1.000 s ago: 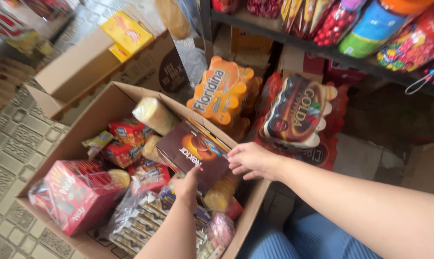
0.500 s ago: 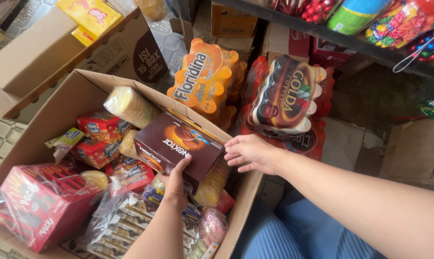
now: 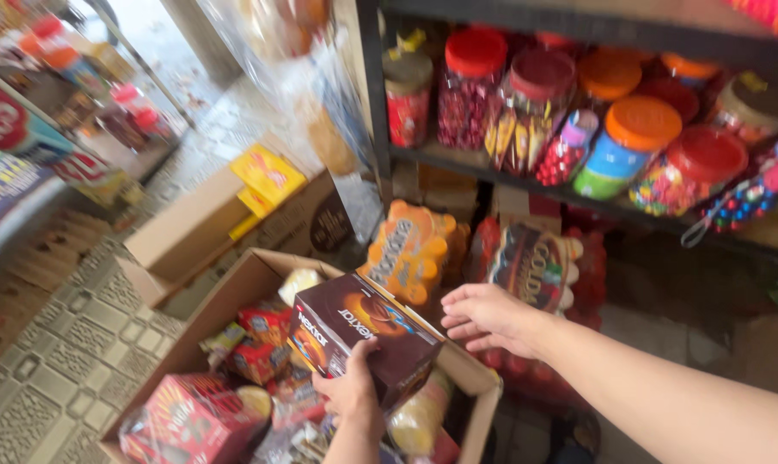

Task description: The person removes packaged snacks and boxed goods from a cardboard box and places them onto metal shelves. They wipe some boxes with a tissue before arranging them. The person also moves a cardboard box across the floor to a different location.

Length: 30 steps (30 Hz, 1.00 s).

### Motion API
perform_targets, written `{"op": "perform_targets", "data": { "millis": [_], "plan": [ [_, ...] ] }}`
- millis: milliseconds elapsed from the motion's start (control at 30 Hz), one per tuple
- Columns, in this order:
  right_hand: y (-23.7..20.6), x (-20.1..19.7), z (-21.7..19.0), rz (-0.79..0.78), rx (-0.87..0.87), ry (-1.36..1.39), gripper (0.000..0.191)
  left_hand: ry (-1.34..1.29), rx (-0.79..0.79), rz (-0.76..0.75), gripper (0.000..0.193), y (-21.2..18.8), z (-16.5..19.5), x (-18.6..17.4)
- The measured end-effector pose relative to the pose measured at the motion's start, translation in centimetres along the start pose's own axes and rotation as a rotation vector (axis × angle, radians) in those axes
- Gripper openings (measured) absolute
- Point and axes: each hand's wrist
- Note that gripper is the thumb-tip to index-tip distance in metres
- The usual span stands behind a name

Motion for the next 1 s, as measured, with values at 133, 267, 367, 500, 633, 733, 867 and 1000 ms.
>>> {"op": "perform_targets", "data": {
  "millis": [133, 267, 367, 500, 633, 733, 867, 1000],
  "plan": [
    [-2.5, -2.6, -4.0, 0.032, -0.051, 0.008, 0.033, -0.065, 0.027, -0.007, 0.135, -4.9, 4.6, -0.5],
    [-4.0, -8.5, -7.7, 0.38, -0.366, -0.11, 0.032, -0.294, 0.098, -0.195, 0.132, -10.0, 9.7, 0.9],
    [-5.1, -15.8, -10.1, 0.89, -1.029, -0.197, 0.038, -0.495, 0.169, -0.399, 0.122, -14.5, 12.6, 2.7],
    [-7.5, -29.9, -13.1, 1.342, -1.106, -0.079, 0.046, -0.698, 0.222, -0.687, 0.097, -21.1, 16.2, 4.1],
    [-6.6, -43.5, -14.8, 1.519, -0.86, -0.052, 0.069, -0.728, 0.247, -0.958, 0.077, -28.0, 18.6, 4.4],
    [-3.3, -51.9, -17.4, 1.574, -0.868, -0.13, 0.1, -0.639, 0.187, -0.996, 0.073, -33.0, 19.6, 4.5],
    [0.9, -59.0, -20.8, 1.297, -0.582, -0.063, 0.131, -0.645, 0.231, -1.075, 0.073, -39.2, 20.2, 5.8],
    [1.9, -60.7, -23.1, 0.963, -0.591, -0.064, 0.081, -0.653, 0.272, -1.053, 0.071, -43.7, 20.1, 8.3]
  ]
}}
Point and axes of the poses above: each hand's wrist, its own y-axis towards the middle knuckle, its own x-axis out of the palm, z = x × y, and after that the axes turned 9 degrees about z, right-handed
